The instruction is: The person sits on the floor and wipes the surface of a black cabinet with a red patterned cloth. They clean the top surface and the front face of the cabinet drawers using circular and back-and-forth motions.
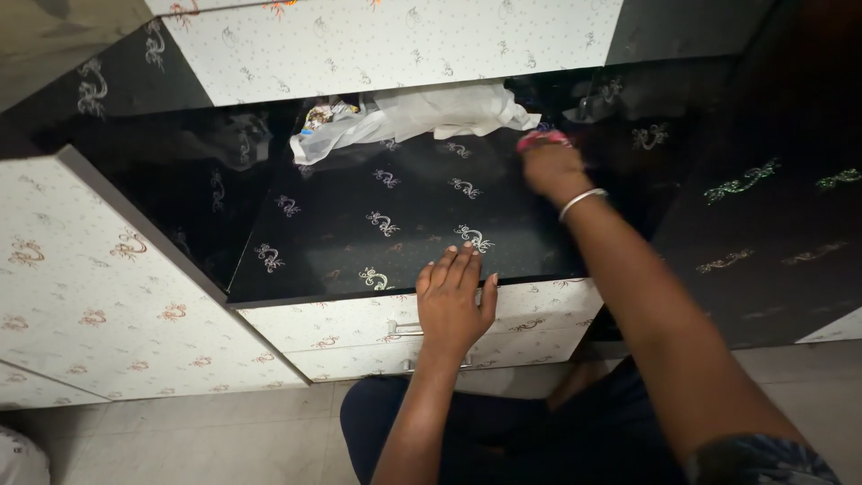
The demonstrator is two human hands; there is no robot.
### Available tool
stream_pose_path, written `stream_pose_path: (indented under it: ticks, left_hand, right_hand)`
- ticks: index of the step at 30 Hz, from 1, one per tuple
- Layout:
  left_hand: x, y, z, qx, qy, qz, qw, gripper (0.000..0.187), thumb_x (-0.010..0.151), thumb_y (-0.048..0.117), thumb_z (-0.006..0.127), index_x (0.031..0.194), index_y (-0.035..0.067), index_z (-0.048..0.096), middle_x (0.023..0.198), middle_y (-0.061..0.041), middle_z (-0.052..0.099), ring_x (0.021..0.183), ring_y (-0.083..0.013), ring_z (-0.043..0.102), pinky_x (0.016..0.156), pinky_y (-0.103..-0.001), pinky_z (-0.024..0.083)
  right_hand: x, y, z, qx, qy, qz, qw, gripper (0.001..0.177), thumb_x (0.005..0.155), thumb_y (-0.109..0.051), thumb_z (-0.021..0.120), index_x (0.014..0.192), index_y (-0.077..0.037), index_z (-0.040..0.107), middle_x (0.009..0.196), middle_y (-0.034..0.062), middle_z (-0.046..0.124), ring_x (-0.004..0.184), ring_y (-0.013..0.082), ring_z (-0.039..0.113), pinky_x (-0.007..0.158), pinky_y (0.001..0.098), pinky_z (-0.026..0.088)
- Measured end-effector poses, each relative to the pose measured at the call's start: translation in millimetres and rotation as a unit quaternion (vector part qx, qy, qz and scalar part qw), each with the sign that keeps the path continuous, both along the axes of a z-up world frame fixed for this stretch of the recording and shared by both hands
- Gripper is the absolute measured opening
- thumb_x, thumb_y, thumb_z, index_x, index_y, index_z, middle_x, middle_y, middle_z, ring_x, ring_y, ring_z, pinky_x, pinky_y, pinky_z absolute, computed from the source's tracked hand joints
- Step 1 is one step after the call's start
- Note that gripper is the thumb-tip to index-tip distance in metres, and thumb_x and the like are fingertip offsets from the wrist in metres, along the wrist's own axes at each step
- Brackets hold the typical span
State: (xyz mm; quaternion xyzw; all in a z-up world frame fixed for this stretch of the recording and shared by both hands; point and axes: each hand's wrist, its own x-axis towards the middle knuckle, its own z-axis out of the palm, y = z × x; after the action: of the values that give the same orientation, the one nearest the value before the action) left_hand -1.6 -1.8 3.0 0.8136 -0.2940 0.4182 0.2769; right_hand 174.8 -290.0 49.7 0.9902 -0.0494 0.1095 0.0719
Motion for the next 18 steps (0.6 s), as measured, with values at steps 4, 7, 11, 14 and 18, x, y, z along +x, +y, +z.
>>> stream_pose_path:
  ticks: [4, 7, 11, 14, 18]
  left_hand:
    - [0.3, 0.5, -0.7, 0.005, 0.001, -0.001, 1.000, 0.036, 0.097, 0.032, 0.065, 0.118, 0.005, 0.074, 0.128, -0.010, 0.072, 0.127, -0.0261, 0.062, 0.110, -0.046, 0.039]
    - [-0.4, 0.5, -0.4, 0.005, 0.004, 0.003, 1.000, 0.037, 0.097, 0.033, 0.065, 0.118, 0.005, 0.074, 0.128, -0.010, 0.072, 0.126, -0.0262, 0.062, 0.109, -0.045, 0.039]
    - [-0.8, 0.3, -0.5, 0.005, 0.006, 0.004, 1.000, 0.036, 0.098, 0.034, 0.064, 0.118, 0.005, 0.074, 0.130, -0.009, 0.071, 0.126, -0.0257, 0.063, 0.109, -0.045, 0.040]
    - [0.0, 0.0, -0.9, 0.001, 0.004, 0.004, 1.000, 0.037, 0.098, 0.034, 0.064, 0.118, 0.005, 0.074, 0.129, -0.010, 0.071, 0.126, -0.0260, 0.062, 0.109, -0.045, 0.039]
    - [-0.6, 1.1, -1.4, 0.002, 0.005, 0.004, 1.000, 0.037, 0.098, 0.034, 0.063, 0.119, 0.005, 0.074, 0.130, -0.010, 0.072, 0.127, -0.0258, 0.062, 0.109, -0.045, 0.039]
  right_hand:
    - [4.9, -13.9, -3.8, 0.036, -0.004, -0.028, 0.999, 0.035, 0.093, -0.012, 0.051, 0.124, -0.010, 0.069, 0.138, 0.0212, 0.058, 0.116, 0.0410, 0.063, 0.093, 0.0518, 0.053]
    - [1.6, -7.2, 3.8, 0.024, 0.027, -0.032, 0.999, 0.040, 0.092, -0.007, 0.053, 0.128, -0.010, 0.068, 0.133, 0.0200, 0.065, 0.117, 0.0394, 0.066, 0.093, 0.0514, 0.055]
    - [-13.9, 9.3, 12.6, -0.019, 0.095, -0.075, 0.992, 0.035, 0.094, -0.011, 0.055, 0.125, -0.007, 0.072, 0.131, 0.0182, 0.069, 0.117, 0.0369, 0.069, 0.091, 0.0494, 0.058]
    - [-38.3, 17.7, 20.3, -0.034, 0.120, -0.082, 0.989, 0.035, 0.093, -0.011, 0.057, 0.124, -0.007, 0.073, 0.130, 0.0185, 0.070, 0.116, 0.0361, 0.070, 0.090, 0.0479, 0.059]
    - [-95.5, 24.3, 27.9, -0.015, 0.073, -0.037, 0.997, 0.038, 0.090, -0.011, 0.057, 0.125, -0.012, 0.071, 0.130, 0.0178, 0.068, 0.113, 0.0372, 0.069, 0.088, 0.0497, 0.057]
